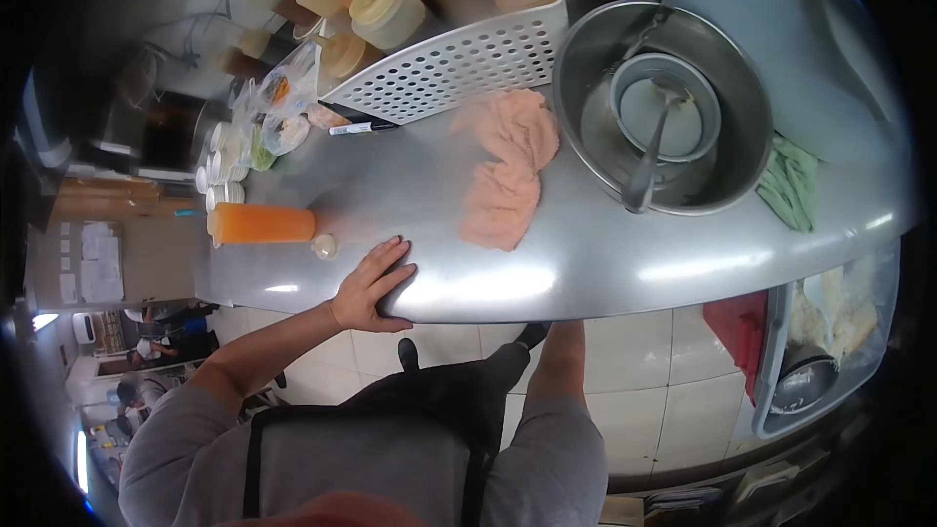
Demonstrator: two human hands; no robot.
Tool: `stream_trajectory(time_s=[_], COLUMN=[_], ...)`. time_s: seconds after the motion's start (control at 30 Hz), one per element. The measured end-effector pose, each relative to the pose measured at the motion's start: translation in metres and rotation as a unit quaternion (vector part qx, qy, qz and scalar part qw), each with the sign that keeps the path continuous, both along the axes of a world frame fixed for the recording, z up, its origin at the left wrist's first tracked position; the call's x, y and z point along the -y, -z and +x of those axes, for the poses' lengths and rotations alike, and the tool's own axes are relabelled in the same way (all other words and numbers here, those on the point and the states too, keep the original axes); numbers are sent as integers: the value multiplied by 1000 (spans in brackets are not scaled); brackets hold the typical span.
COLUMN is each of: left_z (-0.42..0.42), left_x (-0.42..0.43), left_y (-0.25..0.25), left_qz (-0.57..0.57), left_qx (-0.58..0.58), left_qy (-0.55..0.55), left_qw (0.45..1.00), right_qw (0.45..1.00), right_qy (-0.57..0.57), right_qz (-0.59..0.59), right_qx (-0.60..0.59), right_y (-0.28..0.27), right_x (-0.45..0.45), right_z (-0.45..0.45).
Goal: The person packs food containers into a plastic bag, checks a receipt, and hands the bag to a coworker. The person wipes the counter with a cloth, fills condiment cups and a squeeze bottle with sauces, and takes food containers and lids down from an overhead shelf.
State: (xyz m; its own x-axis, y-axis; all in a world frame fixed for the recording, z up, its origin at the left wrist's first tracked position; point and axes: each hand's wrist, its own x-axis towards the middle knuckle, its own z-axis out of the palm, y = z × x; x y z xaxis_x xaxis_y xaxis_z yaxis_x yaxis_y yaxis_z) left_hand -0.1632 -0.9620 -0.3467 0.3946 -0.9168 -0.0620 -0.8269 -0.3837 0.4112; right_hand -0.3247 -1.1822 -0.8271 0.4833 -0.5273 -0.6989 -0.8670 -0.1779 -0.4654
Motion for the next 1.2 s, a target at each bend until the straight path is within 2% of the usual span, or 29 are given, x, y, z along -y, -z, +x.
stream_trajectory(time_s=[0.27,0.43,0.53,0.6,0.67,0.7,0.77,0.83,0.9,0.93,0.97,1.0,1.03,1.1,1.17,1.2], left_z=[1,1,1,2,-1,-2,-3,-2,-11,-29,-41,-45,-51,-58,-56,-49], left_x=[-2,-3,-7,-9,-11,-12,-14,-13,-26,-40,-49,-56,-73,-117,-148,-162], left_y=[3,0,1,-1,1,3,2,0,4,1,-3,-8,-12,-19,-38,-48], left_qz=[-20,-32,-37,-42,-45,-53,-72,-93,-130,-122,-168,-219,-225,-221,-280,-288], left_qx=[-5,4,9,12,15,10,8,19,100,96,76,62,65,17,19,29], left_qy=[-2,4,14,17,11,13,8,-2,-3,-19,-49,-75,-80,-33,-74,-111], left_qw=[1000,999,999,999,999,998,997,995,987,988,982,971,969,975,957,951], right_qw=[998,988,981,980,949,950,880,904,866,864,862,865,858,809,758,735], right_qy=[-36,-79,-117,-120,-279,-278,-444,-325,-298,-305,-312,-337,-355,-352,-338,-381], right_qz=[-15,-40,-56,-73,-59,-65,81,179,286,270,247,138,26,-76,-247,-271], right_qx=[48,123,144,138,134,127,151,213,283,296,313,344,371,465,501,491], right_y=[2,-36,-71,-102,-139,-167,-254,-347,-388,-424,-461,-483,-498,-500,-496,-494], right_x=[25,46,42,37,27,23,12,-17,-37,-48,-57,-69,-85,-130,-182,-199], right_z=[-8,-5,-32,-49,-66,-67,-49,-29,-2,16,40,63,82,119,145,155])
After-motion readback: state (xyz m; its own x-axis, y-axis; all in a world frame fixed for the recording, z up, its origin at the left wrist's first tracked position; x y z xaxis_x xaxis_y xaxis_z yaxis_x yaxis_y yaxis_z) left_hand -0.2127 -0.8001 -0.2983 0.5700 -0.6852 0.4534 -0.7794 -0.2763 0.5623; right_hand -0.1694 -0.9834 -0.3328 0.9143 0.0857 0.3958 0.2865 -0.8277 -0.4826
